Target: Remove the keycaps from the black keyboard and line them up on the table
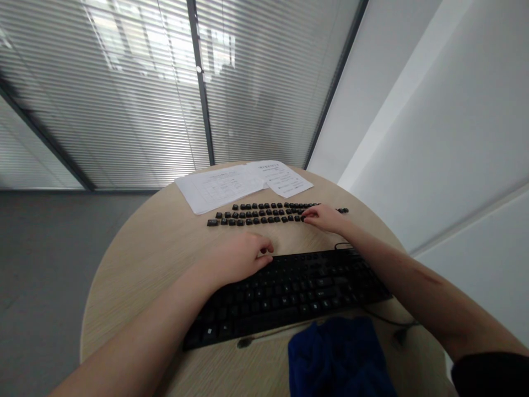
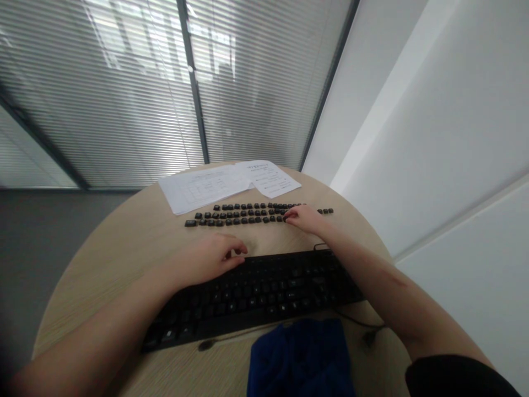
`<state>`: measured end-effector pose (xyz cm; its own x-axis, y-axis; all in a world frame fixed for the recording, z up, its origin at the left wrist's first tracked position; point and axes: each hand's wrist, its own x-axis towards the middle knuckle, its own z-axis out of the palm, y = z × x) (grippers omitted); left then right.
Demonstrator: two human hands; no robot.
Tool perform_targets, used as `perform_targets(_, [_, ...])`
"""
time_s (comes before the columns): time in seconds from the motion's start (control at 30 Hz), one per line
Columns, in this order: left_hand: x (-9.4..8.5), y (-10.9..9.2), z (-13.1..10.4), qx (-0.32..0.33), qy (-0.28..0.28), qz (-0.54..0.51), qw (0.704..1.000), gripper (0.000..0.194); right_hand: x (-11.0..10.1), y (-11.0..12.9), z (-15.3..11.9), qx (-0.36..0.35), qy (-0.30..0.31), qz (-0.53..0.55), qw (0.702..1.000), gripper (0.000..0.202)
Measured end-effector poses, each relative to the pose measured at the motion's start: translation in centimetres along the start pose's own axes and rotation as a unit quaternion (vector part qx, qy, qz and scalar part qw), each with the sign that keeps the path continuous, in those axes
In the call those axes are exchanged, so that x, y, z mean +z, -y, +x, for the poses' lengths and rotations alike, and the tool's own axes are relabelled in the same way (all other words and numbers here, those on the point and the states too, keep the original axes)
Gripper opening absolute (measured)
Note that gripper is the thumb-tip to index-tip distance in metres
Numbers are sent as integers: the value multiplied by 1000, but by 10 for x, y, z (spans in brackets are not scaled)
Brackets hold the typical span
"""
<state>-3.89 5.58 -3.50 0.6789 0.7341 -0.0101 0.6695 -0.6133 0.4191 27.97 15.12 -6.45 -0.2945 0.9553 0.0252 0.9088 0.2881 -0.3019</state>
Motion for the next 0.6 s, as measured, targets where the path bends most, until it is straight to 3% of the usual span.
perform_targets(0.17, [-3, -3, -1, -9, 4, -6, 1000, 29, -5, 1, -4, -12, -17, 2, 1000, 25])
perform_targets(0.3, [-2, -2, 0, -7, 6, -5, 1000, 28, -20, 6, -22, -23, -68, 15, 997, 24])
perform_targets(0.47, [0, 0, 0, -5, 8, -9, 1000, 29, -46, 21, -78, -12, -159, 82, 984, 50])
perform_targets(0.53, [1, 1, 1, -5, 10, -15, 1000, 28, -55, 29, -106, -15, -215, 240, 947, 59])
perform_targets(0.6, [3, 2, 2, -11, 12, -21, 1000, 26, -61, 37, -133, -11, -249, 287, 925, 61])
